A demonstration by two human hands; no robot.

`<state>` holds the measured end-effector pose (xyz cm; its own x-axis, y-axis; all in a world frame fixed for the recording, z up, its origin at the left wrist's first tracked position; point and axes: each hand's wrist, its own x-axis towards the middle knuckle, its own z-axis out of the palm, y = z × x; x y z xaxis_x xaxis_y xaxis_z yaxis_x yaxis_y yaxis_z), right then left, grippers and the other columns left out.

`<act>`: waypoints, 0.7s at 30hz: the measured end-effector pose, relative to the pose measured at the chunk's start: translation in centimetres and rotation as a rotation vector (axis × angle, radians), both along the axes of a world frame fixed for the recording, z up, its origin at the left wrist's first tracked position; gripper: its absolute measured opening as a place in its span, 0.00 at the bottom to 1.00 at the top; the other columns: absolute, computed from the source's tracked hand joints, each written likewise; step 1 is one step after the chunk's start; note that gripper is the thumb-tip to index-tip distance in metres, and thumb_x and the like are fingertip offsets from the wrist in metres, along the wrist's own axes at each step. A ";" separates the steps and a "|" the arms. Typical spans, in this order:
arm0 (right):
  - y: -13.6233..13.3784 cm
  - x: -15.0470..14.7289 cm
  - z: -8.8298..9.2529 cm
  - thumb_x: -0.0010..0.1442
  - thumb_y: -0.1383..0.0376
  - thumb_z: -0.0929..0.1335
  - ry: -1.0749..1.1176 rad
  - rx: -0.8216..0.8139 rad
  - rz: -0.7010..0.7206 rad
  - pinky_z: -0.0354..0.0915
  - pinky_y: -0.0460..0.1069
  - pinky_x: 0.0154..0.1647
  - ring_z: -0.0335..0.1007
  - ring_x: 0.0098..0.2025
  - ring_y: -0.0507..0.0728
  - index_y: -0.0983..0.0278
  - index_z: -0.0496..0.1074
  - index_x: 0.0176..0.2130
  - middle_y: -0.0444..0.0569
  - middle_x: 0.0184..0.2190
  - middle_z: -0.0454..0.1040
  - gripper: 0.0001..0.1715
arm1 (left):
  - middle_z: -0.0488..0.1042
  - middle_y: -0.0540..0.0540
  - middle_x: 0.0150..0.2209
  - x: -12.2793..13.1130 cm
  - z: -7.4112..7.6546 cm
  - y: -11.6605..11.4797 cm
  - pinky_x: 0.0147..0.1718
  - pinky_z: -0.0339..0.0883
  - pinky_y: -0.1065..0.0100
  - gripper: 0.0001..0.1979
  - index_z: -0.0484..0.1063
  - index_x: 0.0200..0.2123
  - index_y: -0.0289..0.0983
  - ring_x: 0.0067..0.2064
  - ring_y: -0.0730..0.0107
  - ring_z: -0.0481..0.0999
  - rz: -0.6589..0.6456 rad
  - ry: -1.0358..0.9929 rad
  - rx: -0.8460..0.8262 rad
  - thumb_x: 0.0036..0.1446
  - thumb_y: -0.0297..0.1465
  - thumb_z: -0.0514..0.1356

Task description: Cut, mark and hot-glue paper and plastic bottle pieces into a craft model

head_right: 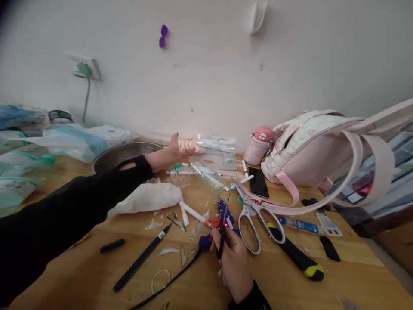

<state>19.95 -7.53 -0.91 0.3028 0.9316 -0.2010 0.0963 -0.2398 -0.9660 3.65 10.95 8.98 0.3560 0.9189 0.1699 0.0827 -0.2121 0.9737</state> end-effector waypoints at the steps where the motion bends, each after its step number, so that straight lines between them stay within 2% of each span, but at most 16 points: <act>1: 0.0 0.0 -0.1 0.50 0.48 0.65 -0.005 0.001 -0.001 0.46 0.43 0.14 0.49 0.15 0.46 0.66 0.66 0.23 0.40 0.16 0.62 0.23 | 0.66 0.42 0.51 0.4 -0.3 1.0 0.43 0.66 0.53 0.17 0.62 0.49 0.37 0.46 0.60 0.70 0.021 0.050 0.055 0.56 0.33 0.55; 4: 0.0 0.1 -0.1 0.51 0.49 0.65 -0.027 0.009 0.013 0.46 0.43 0.15 0.50 0.15 0.46 0.66 0.66 0.23 0.39 0.15 0.62 0.23 | 0.69 0.44 0.47 0.8 -1.1 1.9 0.40 0.68 0.55 0.15 0.65 0.46 0.36 0.44 0.62 0.71 -0.018 0.188 0.175 0.56 0.33 0.55; 7: -0.2 -0.1 0.2 0.52 0.50 0.65 -0.050 0.021 0.050 0.48 0.44 0.16 0.51 0.16 0.47 0.65 0.65 0.20 0.39 0.16 0.62 0.22 | 0.72 0.46 0.42 0.6 -1.3 0.8 0.37 0.68 0.59 0.12 0.68 0.41 0.35 0.39 0.65 0.73 -0.066 0.286 0.219 0.56 0.35 0.55; 9: -0.3 -0.2 0.3 0.52 0.51 0.65 -0.063 0.020 0.073 0.49 0.44 0.17 0.52 0.17 0.48 0.65 0.65 0.21 0.39 0.16 0.62 0.21 | 0.74 0.48 0.34 0.4 -1.0 0.0 0.34 0.68 0.63 0.12 0.71 0.33 0.34 0.34 0.68 0.73 -0.057 0.322 0.230 0.56 0.37 0.55; 12: -0.2 -0.3 0.4 0.53 0.52 0.65 -0.079 0.013 0.098 0.49 0.45 0.18 0.53 0.19 0.49 0.65 0.66 0.22 0.40 0.16 0.62 0.20 | 0.70 0.51 0.18 0.2 -0.5 -0.8 0.28 0.63 0.69 0.21 0.68 0.15 0.35 0.24 0.73 0.70 -0.034 0.358 0.243 0.53 0.42 0.55; 14: -0.1 -0.3 0.3 0.53 0.52 0.65 -0.089 0.007 0.105 0.48 0.45 0.18 0.52 0.18 0.48 0.65 0.65 0.21 0.40 0.16 0.62 0.20 | 0.63 0.53 0.10 0.1 -0.4 -1.2 0.23 0.59 0.71 0.26 0.62 0.09 0.37 0.17 0.75 0.64 -0.038 0.378 0.240 0.52 0.46 0.53; 17: 0.1 -0.1 0.2 0.52 0.51 0.65 -0.103 -0.003 0.097 0.47 0.46 0.17 0.50 0.17 0.48 0.64 0.64 0.20 0.39 0.17 0.61 0.21 | 0.56 0.57 0.08 -0.1 -0.5 -2.2 0.18 0.54 0.72 0.27 0.58 0.09 0.38 0.12 0.78 0.57 -0.050 0.404 0.223 0.52 0.49 0.49; 21: 0.3 -0.1 0.3 0.50 0.48 0.64 -0.123 -0.004 0.105 0.47 0.45 0.17 0.50 0.17 0.48 0.64 0.64 0.21 0.39 0.16 0.61 0.23 | 0.54 0.57 0.10 -1.6 -1.6 -4.1 0.19 0.51 0.72 0.28 0.58 0.10 0.38 0.16 0.77 0.57 -0.024 0.445 0.207 0.54 0.48 0.45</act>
